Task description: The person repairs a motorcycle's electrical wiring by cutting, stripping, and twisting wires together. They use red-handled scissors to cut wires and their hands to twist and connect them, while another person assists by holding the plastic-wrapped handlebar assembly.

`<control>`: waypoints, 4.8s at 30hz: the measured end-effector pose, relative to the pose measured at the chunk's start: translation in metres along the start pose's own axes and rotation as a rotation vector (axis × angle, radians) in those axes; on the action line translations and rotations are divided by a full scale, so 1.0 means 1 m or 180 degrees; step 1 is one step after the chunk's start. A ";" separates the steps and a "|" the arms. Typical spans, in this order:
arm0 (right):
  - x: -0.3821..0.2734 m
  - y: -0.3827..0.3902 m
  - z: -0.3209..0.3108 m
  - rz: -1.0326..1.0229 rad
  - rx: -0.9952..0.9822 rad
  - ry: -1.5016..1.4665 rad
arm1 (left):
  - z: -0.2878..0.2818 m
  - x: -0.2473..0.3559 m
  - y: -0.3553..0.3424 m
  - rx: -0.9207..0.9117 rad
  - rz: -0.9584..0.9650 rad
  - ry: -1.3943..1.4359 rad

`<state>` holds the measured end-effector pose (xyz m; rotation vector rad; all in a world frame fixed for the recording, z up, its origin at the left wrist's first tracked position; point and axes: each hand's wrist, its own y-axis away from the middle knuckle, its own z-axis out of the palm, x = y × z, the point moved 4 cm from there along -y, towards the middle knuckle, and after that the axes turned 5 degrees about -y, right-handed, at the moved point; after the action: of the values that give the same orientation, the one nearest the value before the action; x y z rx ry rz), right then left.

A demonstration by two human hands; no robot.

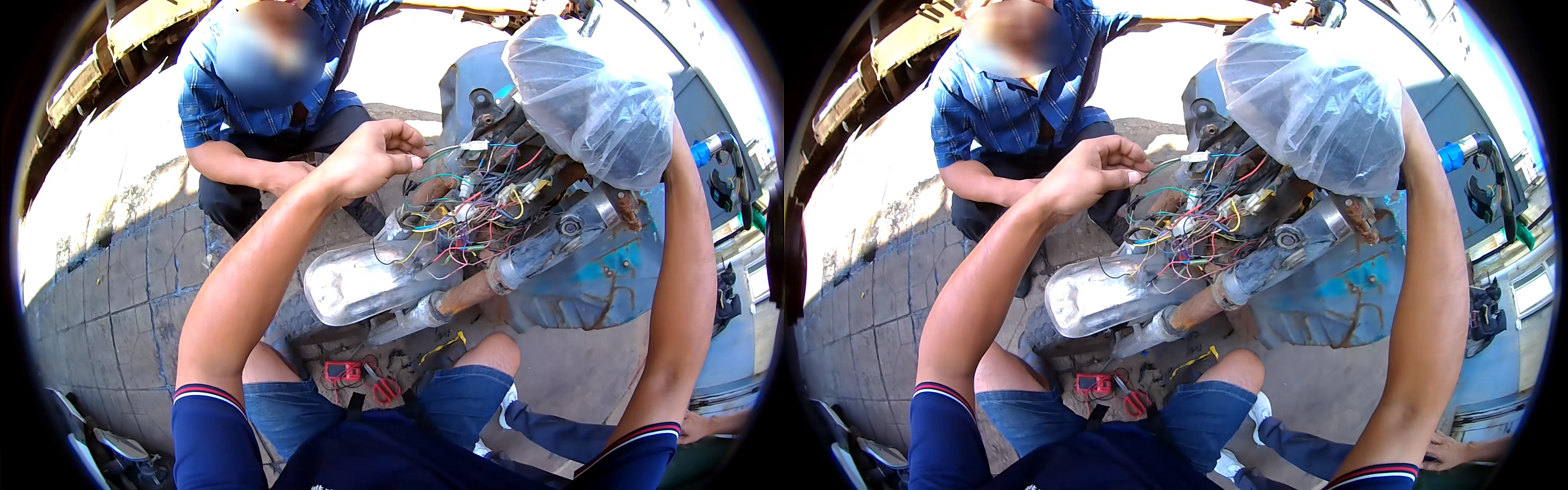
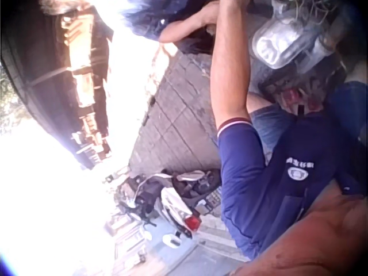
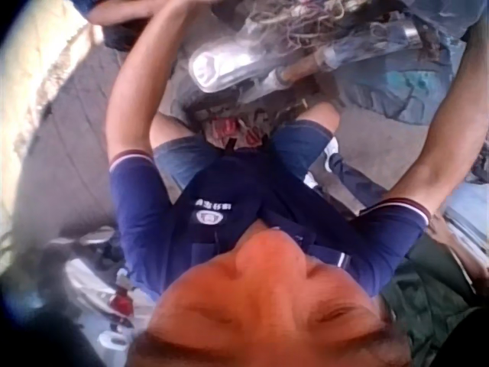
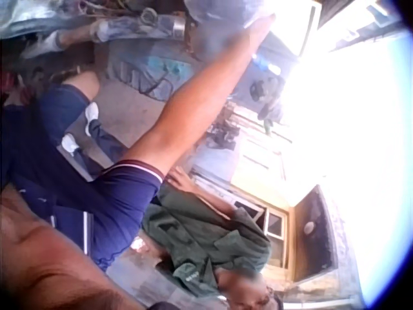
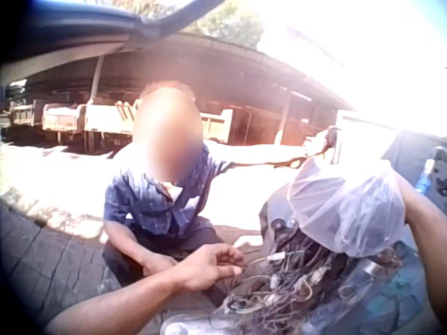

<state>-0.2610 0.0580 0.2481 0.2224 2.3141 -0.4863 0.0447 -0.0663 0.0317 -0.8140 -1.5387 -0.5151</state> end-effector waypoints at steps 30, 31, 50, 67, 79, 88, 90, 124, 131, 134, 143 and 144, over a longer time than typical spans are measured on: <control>0.004 0.006 0.003 0.0900 -0.0009 -0.0737 | -0.104 -0.190 0.179 0.2304 0.0494 0.2377; 0.004 0.006 0.005 0.0919 -0.0024 -0.0714 | -0.106 -0.194 0.178 0.2259 0.0473 0.2384; -0.011 0.015 -0.018 0.0585 0.0602 -0.0549 | -0.072 -0.179 0.178 0.2198 0.0396 0.2152; -0.082 0.112 -0.018 -0.0203 0.1749 0.0846 | -0.055 -0.173 0.200 0.2304 0.0315 0.1881; -0.018 0.003 -0.031 0.0712 0.0572 -0.0110 | -0.054 -0.159 0.176 0.2108 0.0439 0.2262; -0.018 -0.008 -0.012 0.0801 0.0493 -0.0268 | -0.032 -0.155 0.155 0.1866 0.0214 0.1771; -0.024 -0.007 -0.010 0.0783 0.0486 -0.0253 | -0.027 -0.152 0.154 0.1860 0.0212 0.1744; 0.006 0.224 0.211 0.0043 0.0684 -0.0570 | -0.013 -0.133 0.163 0.1744 0.0596 0.1293; 0.006 0.194 0.220 -0.0066 0.1072 0.1030 | -0.009 -0.132 0.159 0.1751 0.0600 0.1178; 0.010 0.186 0.225 -0.0001 0.1006 0.1154 | -0.010 -0.133 0.159 0.1762 0.0574 0.1187; 0.023 0.188 0.208 -0.0133 0.1462 -0.0765 | -0.009 -0.133 0.157 0.1735 0.0514 0.1226; 0.023 0.191 0.205 -0.0083 0.1502 -0.0891 | -0.009 -0.133 0.156 0.1733 0.0517 0.1212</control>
<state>-0.0880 0.1490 0.0456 0.3266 1.9057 -1.0088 0.1660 0.0026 -0.1188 -0.3839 -1.1639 -0.1052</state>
